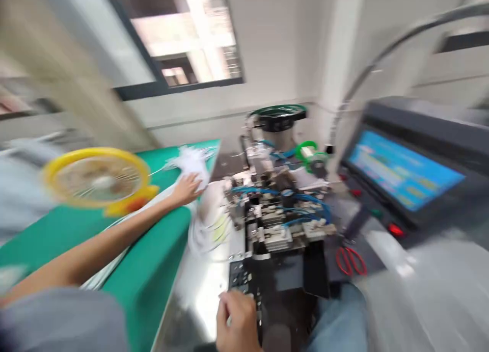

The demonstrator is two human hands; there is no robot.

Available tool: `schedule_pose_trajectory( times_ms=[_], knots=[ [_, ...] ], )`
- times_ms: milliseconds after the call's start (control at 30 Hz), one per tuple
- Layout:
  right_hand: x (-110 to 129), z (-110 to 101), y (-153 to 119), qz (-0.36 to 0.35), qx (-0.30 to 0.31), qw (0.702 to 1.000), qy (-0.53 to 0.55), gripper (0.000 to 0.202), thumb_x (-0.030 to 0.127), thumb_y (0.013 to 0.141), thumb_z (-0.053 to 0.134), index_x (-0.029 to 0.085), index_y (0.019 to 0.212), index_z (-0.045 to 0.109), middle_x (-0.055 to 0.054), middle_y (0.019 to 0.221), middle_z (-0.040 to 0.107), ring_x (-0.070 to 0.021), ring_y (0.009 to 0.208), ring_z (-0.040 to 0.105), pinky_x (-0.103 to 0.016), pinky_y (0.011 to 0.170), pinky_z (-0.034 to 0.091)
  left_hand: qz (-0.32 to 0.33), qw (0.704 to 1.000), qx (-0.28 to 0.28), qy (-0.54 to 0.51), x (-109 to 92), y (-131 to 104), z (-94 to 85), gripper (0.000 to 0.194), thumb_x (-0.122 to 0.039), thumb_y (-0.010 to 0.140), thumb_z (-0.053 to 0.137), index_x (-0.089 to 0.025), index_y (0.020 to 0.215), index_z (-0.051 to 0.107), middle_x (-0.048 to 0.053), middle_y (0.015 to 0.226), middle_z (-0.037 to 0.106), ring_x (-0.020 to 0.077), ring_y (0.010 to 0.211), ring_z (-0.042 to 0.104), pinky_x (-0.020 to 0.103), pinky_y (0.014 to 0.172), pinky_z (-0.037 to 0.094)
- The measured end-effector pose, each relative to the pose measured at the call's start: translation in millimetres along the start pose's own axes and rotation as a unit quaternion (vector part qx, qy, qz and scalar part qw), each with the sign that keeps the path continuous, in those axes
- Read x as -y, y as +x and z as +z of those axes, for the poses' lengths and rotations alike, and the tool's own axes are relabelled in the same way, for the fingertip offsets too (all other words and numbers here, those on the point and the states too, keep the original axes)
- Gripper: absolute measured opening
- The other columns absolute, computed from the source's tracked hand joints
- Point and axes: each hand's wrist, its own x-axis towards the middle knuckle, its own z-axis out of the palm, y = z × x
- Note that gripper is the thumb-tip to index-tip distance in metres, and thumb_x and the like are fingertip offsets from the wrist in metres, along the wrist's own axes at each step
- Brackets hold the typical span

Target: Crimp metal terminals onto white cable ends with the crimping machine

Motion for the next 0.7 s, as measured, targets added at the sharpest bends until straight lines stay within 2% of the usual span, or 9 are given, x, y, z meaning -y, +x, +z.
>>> schedule_pose_trajectory(
  times_ms=[67,167,300,400,467,533,600,700],
  knots=[
    [0,-16,-3,-0.001,0.05,0.998,0.025,0.025,0.021,0.087,0.044,0.014,0.081,0.067,-0.006,0.068,0.069,-0.0127,0.056,0.063,-0.021,0.055,0.047,-0.053,0.998,0.036,-0.002,7,-66,6.1,0.029,-0.029,0.079,0.058,-0.018,0.106,0.065,0.011,0.137,0.048,0.0288,0.13,0.038,0.045,0.109,0.028],
    [-5,-30,-1,-0.005,0.104,0.994,0.027,0.028,0.026,0.087,0.047,0.01,0.083,0.069,-0.006,0.059,0.067,-0.0131,0.047,0.059,-0.022,0.05,0.044,-0.17,0.983,0.065,-0.015,16,-170,3.6,0.032,-0.033,0.079,0.054,-0.024,0.107,0.066,0.007,0.129,0.055,0.0257,0.126,0.043,0.041,0.109,0.03],
    [-8,-38,-1,-0.001,0.147,0.988,0.039,0.033,0.031,0.085,0.049,0.007,0.081,0.071,-0.003,0.046,0.059,-0.0125,0.04,0.052,-0.022,0.046,0.039,-0.312,0.947,0.069,-0.02,18,-303,-25.8,0.033,-0.033,0.082,0.047,-0.021,0.108,0.066,0.008,0.122,0.058,0.0244,0.118,0.048,0.039,0.105,0.036],
    [-8,-45,-2,0.018,0.163,0.985,0.05,0.034,0.033,0.084,0.049,0.007,0.081,0.071,-0.003,0.046,0.058,-0.0127,0.041,0.052,-0.022,0.047,0.039,-0.409,0.91,0.06,-0.012,26,-373,-44.1,0.036,-0.031,0.087,0.041,-0.014,0.109,0.064,0.013,0.126,0.054,0.027,0.117,0.049,0.041,0.101,0.039],
    [-9,-47,-3,0.025,0.159,0.986,0.045,0.034,0.034,0.083,0.05,0.007,0.082,0.071,-0.003,0.047,0.058,-0.0131,0.043,0.053,-0.022,0.049,0.039,-0.462,0.885,0.057,-0.008,41,-401,-48.7,0.037,-0.028,0.089,0.039,-0.009,0.112,0.062,0.016,0.124,0.055,0.0281,0.116,0.049,0.041,0.098,0.042],
    [-8,-48,-3,0.032,0.149,0.988,0.034,0.034,0.034,0.082,0.051,0.007,0.083,0.071,-0.004,0.048,0.059,-0.0135,0.044,0.053,-0.023,0.049,0.039,-0.5,0.864,0.054,-0.006,64,-415,-49.0,0.038,-0.026,0.092,0.037,-0.006,0.115,0.059,0.016,0.121,0.056,0.0271,0.115,0.05,0.038,0.097,0.043],
    [-8,-47,-4,0.037,0.136,0.99,0.018,0.034,0.035,0.081,0.052,0.007,0.082,0.071,-0.004,0.05,0.06,-0.0136,0.044,0.052,-0.023,0.049,0.039,-0.524,0.85,0.05,-0.002,93,-414,-46.3,0.036,-0.028,0.094,0.04,-0.007,0.118,0.056,0.014,0.121,0.055,0.0249,0.113,0.051,0.038,0.097,0.043],
    [-4,-44,-6,0.031,0.117,0.993,-0.012,0.035,0.038,0.081,0.051,0.009,0.08,0.071,-0.005,0.051,0.061,-0.014,0.043,0.052,-0.024,0.049,0.04,-0.537,0.842,0.056,-0.007,143,-393,-36.2,0.035,-0.036,0.09,0.052,-0.015,0.118,0.053,0.009,0.12,0.055,0.0208,0.105,0.056,0.042,0.089,0.049]
  ],
)
